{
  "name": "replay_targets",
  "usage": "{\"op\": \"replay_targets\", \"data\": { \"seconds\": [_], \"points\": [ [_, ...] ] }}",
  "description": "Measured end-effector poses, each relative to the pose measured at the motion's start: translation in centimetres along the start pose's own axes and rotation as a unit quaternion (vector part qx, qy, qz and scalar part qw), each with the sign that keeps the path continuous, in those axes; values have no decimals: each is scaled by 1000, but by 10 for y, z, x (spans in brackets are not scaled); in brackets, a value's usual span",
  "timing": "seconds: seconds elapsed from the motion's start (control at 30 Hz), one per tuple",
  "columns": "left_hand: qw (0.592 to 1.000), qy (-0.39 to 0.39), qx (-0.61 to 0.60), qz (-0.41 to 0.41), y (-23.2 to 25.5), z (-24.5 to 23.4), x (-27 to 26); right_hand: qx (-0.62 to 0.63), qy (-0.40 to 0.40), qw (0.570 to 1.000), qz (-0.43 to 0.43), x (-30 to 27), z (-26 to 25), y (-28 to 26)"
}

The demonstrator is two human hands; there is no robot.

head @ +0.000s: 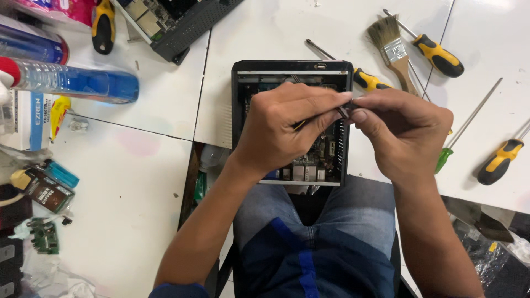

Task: The person works on an open computer case resting on their lap, manipulating internal wires and connectors with both hands. They connect a small multi-pin connector and route cables within the case.

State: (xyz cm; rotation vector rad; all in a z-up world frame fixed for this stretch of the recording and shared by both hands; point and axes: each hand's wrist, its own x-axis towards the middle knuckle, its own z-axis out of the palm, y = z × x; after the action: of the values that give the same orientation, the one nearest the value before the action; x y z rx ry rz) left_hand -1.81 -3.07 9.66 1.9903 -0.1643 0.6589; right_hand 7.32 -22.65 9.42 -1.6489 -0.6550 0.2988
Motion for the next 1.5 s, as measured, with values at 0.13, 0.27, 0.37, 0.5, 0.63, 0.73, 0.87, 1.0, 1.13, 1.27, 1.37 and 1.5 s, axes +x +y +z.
{"op": "replay_targets", "data": {
  "seconds": [0.13,0.27,0.37,0.5,0.63,0.73,0.87,1.0,1.13,1.27,1.37,1.5],
  "points": [
    [997,2,-67,-49,5,-3,7,11,-5,1000,8,0,-2,6],
    [978,-6,-144,-149,10,-3,10,23,-11,1000,17,0,-5,11],
    [954,5,-211,-211,11,0,8,32,-15,999,9,1,-3,10],
    [928,8,-272,-253,7,3,8,30,-5,999,26,1,-2,13],
    [929,-2,-268,-256,4,2,9,58,-19,998,23,4,4,10],
    [934,-9,-260,-247,2,1,9,106,-37,993,22,6,8,5],
    [929,-24,-251,-271,4,1,10,52,-21,998,15,5,9,7],
    [928,-21,-255,-271,4,2,8,34,-2,999,12,4,9,12],
    [932,-21,-255,-257,3,1,13,52,-21,998,7,4,5,13],
    [914,-12,-291,-282,2,5,13,40,-36,999,-8,5,-2,14],
    [929,6,-270,-254,1,10,13,40,-25,999,-7,5,-5,15],
    [944,19,-235,-229,0,12,14,49,-5,999,18,1,-11,20]
  ]
}}
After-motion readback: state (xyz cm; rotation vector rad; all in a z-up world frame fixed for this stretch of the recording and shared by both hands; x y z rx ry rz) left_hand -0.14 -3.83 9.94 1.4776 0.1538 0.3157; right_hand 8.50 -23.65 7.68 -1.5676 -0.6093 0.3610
